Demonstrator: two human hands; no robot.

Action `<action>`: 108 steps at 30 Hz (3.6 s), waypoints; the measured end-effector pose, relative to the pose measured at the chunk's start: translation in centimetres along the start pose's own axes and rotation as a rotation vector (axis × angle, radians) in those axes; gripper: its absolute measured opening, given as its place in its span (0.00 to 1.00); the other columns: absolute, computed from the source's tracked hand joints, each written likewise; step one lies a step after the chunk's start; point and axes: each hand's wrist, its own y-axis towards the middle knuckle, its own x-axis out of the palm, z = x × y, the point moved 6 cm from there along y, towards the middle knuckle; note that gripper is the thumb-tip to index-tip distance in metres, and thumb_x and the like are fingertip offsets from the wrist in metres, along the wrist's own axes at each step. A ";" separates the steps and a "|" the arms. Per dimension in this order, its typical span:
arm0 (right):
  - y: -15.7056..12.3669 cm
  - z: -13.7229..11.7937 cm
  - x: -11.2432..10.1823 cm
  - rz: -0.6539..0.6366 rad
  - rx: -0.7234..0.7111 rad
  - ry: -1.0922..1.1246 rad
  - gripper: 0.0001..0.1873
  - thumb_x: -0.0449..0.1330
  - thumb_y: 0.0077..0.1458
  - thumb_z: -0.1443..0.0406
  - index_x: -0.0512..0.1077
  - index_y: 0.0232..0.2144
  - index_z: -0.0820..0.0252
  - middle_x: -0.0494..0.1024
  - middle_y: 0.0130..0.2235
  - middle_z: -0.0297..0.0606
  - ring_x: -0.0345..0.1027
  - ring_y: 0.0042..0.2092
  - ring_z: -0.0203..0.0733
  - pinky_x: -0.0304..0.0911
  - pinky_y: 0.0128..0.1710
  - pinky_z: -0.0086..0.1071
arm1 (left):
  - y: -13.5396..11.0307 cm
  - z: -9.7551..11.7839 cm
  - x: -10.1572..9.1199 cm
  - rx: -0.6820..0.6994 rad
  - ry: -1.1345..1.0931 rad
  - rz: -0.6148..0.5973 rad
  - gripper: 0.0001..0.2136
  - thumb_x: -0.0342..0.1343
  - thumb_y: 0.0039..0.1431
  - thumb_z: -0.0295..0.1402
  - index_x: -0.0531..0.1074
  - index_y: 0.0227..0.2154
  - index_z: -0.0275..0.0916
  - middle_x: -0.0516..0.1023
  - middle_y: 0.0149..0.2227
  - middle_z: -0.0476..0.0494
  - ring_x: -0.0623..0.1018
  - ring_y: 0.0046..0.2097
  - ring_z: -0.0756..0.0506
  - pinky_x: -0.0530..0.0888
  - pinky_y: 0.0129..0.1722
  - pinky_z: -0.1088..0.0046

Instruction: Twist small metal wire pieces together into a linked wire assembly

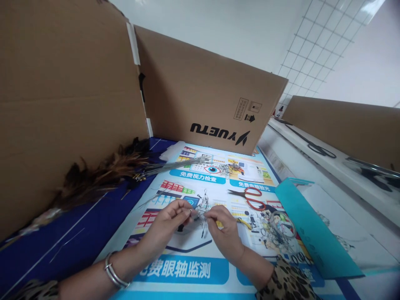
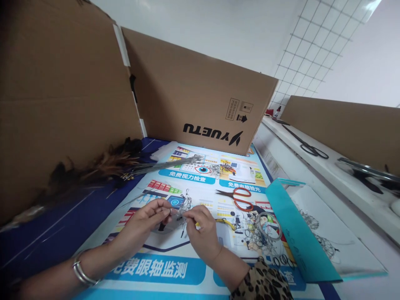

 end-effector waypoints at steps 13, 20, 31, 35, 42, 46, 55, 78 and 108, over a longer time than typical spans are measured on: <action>-0.4 -0.6 0.5 -0.021 -0.049 -0.176 0.10 0.57 0.51 0.70 0.71 0.37 0.56 0.68 0.35 0.40 0.64 0.39 0.41 0.65 0.40 0.36 | -0.1 -0.3 0.3 -0.055 -0.023 -0.030 0.07 0.54 0.54 0.36 0.69 0.34 0.39 0.73 0.28 0.48 0.70 0.30 0.48 0.62 0.30 0.75; -0.5 -0.2 0.6 -0.014 -0.053 -0.167 0.10 0.56 0.51 0.70 0.71 0.38 0.56 0.68 0.35 0.40 0.64 0.39 0.41 0.65 0.39 0.36 | -0.3 -0.4 0.3 -0.030 0.034 -0.038 0.07 0.53 0.55 0.35 0.71 0.34 0.40 0.73 0.28 0.48 0.69 0.31 0.49 0.64 0.31 0.75; -0.5 -0.2 0.4 -0.024 -0.021 -0.115 0.09 0.58 0.51 0.68 0.72 0.37 0.55 0.68 0.35 0.40 0.65 0.38 0.41 0.65 0.39 0.35 | 0.0 -1.0 0.1 -0.081 0.020 -0.026 0.09 0.59 0.50 0.34 0.70 0.35 0.40 0.72 0.27 0.50 0.71 0.30 0.50 0.66 0.31 0.77; -0.4 -0.3 0.3 -0.018 -0.004 -0.094 0.08 0.57 0.51 0.69 0.73 0.35 0.55 0.68 0.35 0.39 0.65 0.37 0.40 0.65 0.38 0.35 | 0.0 -1.1 0.2 -0.080 0.030 -0.032 0.08 0.58 0.51 0.34 0.69 0.34 0.39 0.72 0.27 0.49 0.71 0.31 0.50 0.66 0.31 0.78; -0.5 -0.2 0.3 -0.002 0.008 -0.098 0.07 0.56 0.51 0.69 0.73 0.34 0.56 0.68 0.34 0.39 0.65 0.36 0.40 0.65 0.37 0.35 | 0.2 -1.1 -0.5 0.003 0.195 0.000 0.05 0.57 0.52 0.33 0.71 0.31 0.39 0.71 0.30 0.47 0.69 0.31 0.49 0.65 0.30 0.76; -0.7 -0.2 0.6 -0.035 -0.013 -0.168 0.08 0.56 0.52 0.68 0.73 0.34 0.56 0.68 0.34 0.40 0.64 0.37 0.40 0.64 0.37 0.35 | 0.0 0.1 -0.2 0.107 0.344 -0.028 0.06 0.52 0.55 0.35 0.72 0.32 0.40 0.71 0.37 0.44 0.70 0.37 0.46 0.66 0.34 0.74; -0.4 0.2 0.5 -0.008 0.052 -0.078 0.06 0.57 0.50 0.70 0.74 0.31 0.58 0.68 0.33 0.38 0.65 0.37 0.39 0.64 0.37 0.32 | 0.0 -0.3 -0.1 0.082 0.408 0.006 0.08 0.51 0.56 0.36 0.70 0.27 0.39 0.69 0.31 0.47 0.67 0.32 0.48 0.64 0.31 0.75; -0.9 -0.3 1.9 -0.152 -0.088 -0.312 0.09 0.53 0.53 0.69 0.73 0.35 0.59 0.67 0.36 0.42 0.63 0.38 0.41 0.63 0.38 0.35 | 0.0 -0.9 0.3 -0.004 0.320 0.019 0.09 0.56 0.52 0.37 0.68 0.26 0.37 0.65 0.24 0.51 0.64 0.28 0.50 0.61 0.27 0.77; -0.6 4.0 1.2 0.075 0.612 0.590 0.05 0.59 0.47 0.67 0.69 0.30 0.61 0.69 0.22 0.30 0.63 0.25 0.33 0.59 0.27 0.28 | 0.1 -0.8 0.4 -0.138 -0.133 -0.063 0.07 0.57 0.52 0.36 0.71 0.29 0.36 0.67 0.24 0.49 0.65 0.27 0.50 0.61 0.28 0.75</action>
